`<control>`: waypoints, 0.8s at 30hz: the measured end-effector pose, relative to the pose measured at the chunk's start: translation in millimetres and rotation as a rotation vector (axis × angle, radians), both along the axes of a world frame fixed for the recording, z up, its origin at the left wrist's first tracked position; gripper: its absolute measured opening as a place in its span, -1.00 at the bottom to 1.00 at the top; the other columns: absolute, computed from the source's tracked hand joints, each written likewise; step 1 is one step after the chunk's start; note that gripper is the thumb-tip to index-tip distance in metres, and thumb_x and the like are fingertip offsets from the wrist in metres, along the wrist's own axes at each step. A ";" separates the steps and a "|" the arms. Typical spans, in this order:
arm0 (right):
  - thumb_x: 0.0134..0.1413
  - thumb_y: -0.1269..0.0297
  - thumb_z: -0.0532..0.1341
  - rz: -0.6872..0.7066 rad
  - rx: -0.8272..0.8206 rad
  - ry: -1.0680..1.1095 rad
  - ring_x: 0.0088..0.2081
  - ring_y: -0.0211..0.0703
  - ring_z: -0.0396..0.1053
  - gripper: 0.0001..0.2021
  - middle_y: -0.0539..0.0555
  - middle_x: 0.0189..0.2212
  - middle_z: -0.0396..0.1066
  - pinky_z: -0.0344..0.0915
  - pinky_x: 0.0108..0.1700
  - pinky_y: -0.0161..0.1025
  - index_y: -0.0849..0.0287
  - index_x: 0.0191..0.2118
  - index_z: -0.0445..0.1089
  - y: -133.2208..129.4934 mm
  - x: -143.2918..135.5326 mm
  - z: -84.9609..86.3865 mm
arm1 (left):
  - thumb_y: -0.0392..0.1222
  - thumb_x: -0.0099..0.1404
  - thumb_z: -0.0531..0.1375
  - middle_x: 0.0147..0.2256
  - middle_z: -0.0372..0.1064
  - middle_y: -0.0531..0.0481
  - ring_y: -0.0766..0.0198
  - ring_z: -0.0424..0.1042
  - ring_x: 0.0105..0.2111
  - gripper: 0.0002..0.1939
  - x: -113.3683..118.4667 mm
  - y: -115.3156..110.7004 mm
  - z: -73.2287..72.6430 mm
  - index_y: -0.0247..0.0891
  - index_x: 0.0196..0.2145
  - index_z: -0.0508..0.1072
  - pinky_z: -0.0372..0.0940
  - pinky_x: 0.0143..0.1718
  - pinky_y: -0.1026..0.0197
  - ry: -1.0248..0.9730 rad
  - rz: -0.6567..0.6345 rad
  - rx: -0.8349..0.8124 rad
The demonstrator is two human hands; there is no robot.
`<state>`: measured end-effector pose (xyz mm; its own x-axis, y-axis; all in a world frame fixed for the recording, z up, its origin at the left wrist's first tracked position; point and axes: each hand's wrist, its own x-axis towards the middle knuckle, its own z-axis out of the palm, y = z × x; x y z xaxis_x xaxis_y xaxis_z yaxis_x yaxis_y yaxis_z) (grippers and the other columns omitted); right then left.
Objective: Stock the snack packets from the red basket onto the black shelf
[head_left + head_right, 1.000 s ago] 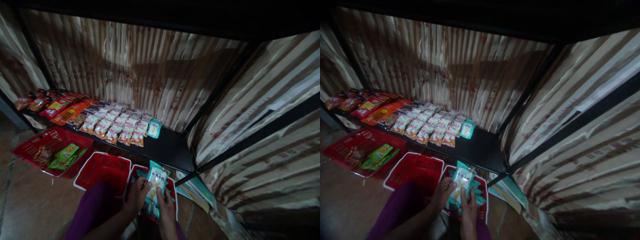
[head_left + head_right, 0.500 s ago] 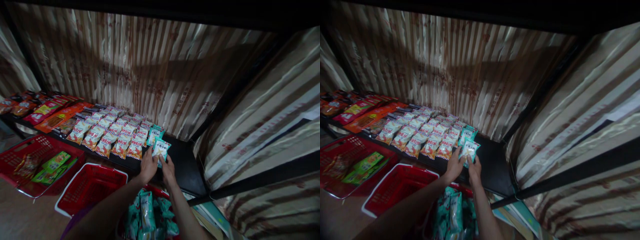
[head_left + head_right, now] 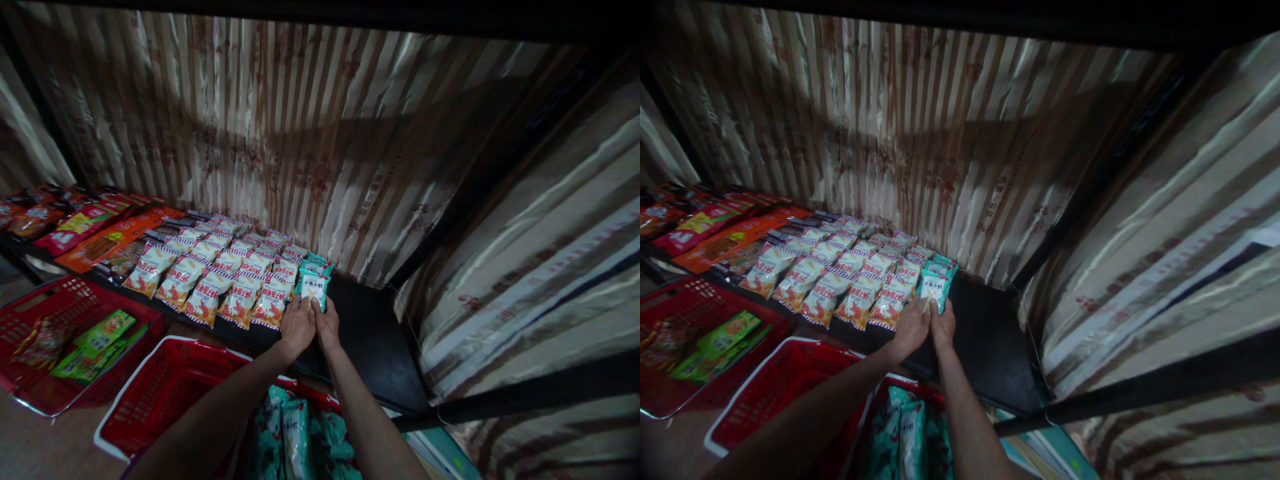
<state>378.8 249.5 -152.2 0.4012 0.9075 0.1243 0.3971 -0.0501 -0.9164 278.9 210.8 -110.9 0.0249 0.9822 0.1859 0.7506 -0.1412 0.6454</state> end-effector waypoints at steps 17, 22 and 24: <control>0.07 0.01 0.01 0.011 0.054 -0.403 0.06 0.09 0.21 -0.37 0.33 0.04 0.30 0.06 0.11 -0.06 0.34 0.16 0.21 -6.1 -7.2 0.1 | -0.28 0.35 -0.09 0.17 0.13 -0.36 0.02 0.07 0.22 -0.58 -4.7 -1.0 -10.7 -0.43 0.12 0.25 0.08 0.19 0.00 0.064 -0.007 0.055; 0.05 0.01 0.03 -0.028 0.055 -0.387 0.02 0.10 0.25 -0.38 0.33 0.00 0.34 0.10 0.08 -0.04 0.35 0.14 0.23 -6.0 -6.2 -1.2 | -0.27 0.35 -0.09 0.18 0.12 -0.34 0.01 0.07 0.22 -0.59 -3.7 -0.4 -9.7 -0.41 0.11 0.25 0.03 0.21 0.00 0.082 -0.028 0.060; 0.04 -0.01 0.03 -0.027 0.056 -0.381 0.02 0.11 0.25 -0.37 0.32 0.00 0.34 0.10 0.08 -0.03 0.35 0.14 0.23 -8.5 -5.9 -1.1 | -0.30 0.34 -0.08 0.18 0.10 -0.36 0.01 0.05 0.23 -0.59 -3.1 0.4 -9.8 -0.42 0.10 0.26 0.02 0.21 0.00 0.058 -0.037 0.055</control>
